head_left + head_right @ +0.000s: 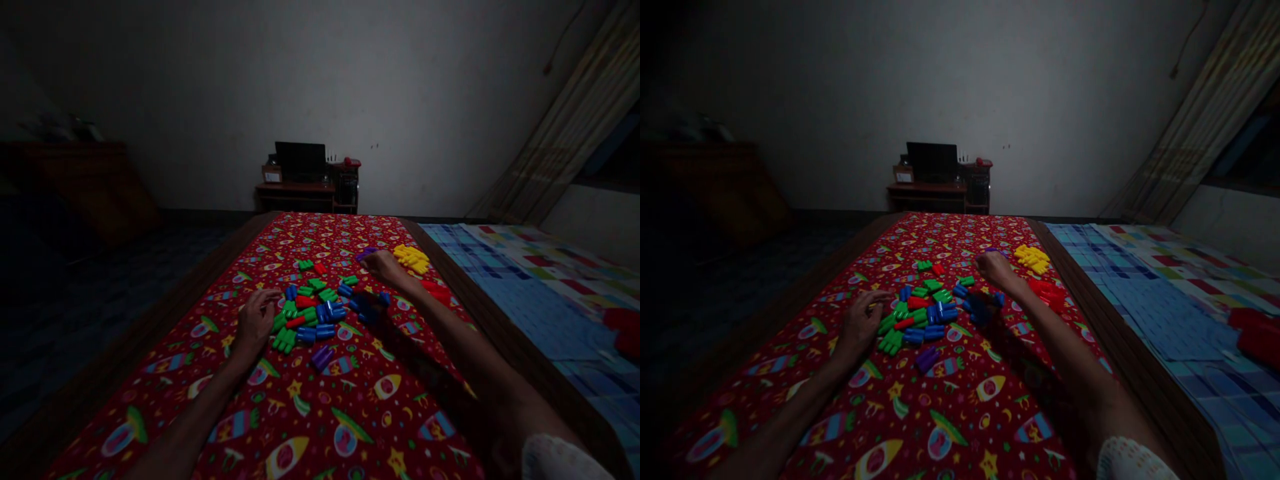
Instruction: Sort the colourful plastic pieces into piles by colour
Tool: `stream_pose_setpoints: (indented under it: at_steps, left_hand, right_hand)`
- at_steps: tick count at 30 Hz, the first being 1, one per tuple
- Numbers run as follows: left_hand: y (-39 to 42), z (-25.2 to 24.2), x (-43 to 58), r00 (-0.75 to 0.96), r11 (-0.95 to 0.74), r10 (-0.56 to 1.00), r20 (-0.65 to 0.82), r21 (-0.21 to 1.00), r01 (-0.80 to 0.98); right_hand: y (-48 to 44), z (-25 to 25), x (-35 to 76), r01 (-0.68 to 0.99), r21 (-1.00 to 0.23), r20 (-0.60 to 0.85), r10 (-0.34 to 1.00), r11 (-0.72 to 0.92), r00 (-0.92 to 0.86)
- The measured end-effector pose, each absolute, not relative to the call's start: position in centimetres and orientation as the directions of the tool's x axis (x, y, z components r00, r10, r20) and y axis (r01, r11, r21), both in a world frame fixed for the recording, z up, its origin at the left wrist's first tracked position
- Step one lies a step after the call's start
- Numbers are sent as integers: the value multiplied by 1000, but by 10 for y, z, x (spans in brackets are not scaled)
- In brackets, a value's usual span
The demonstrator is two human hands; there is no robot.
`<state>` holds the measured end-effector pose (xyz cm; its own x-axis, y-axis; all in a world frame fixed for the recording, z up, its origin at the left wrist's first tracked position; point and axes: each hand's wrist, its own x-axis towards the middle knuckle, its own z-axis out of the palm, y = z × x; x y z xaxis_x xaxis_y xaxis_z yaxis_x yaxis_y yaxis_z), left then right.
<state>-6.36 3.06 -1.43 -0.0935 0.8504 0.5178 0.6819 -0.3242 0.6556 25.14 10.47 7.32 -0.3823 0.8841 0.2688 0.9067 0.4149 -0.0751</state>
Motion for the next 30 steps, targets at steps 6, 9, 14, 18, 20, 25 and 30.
stream_pose_setpoints:
  at_steps: [6, 9, 14, 18, 20, 25, 30]
  left_hand:
    - [44, -38, -78, -106, -278, 885, 454, 696, 663]
    - [47, -42, -83, -121, -265, 892, 437, 719, 642]
    - [48, -42, -85, -80, -284, 894, 440, 696, 660]
    - [47, -39, -83, -71, -288, 889, 453, 673, 682]
    - [47, -38, -81, -79, -291, 879, 471, 658, 695]
    - [47, -36, -78, -59, -322, 850, 523, 605, 728]
    - [47, -37, -78, -33, -336, 847, 531, 582, 740]
  right_hand:
    - [152, 44, 146, 895, -160, 144, 907, 417, -397]
    - [158, 29, 127, 902, -174, 153, 916, 396, -372]
    - [152, 24, 140, 900, -195, 181, 916, 391, -358]
    - [133, 43, 195, 881, -222, 236, 900, 417, -366]
    - [120, 54, 239, 873, -238, 261, 894, 425, -364]
    - [88, 64, 358, 929, -250, 278, 939, 274, -203]
    - [73, 55, 415, 968, -208, 206, 974, 140, -97]
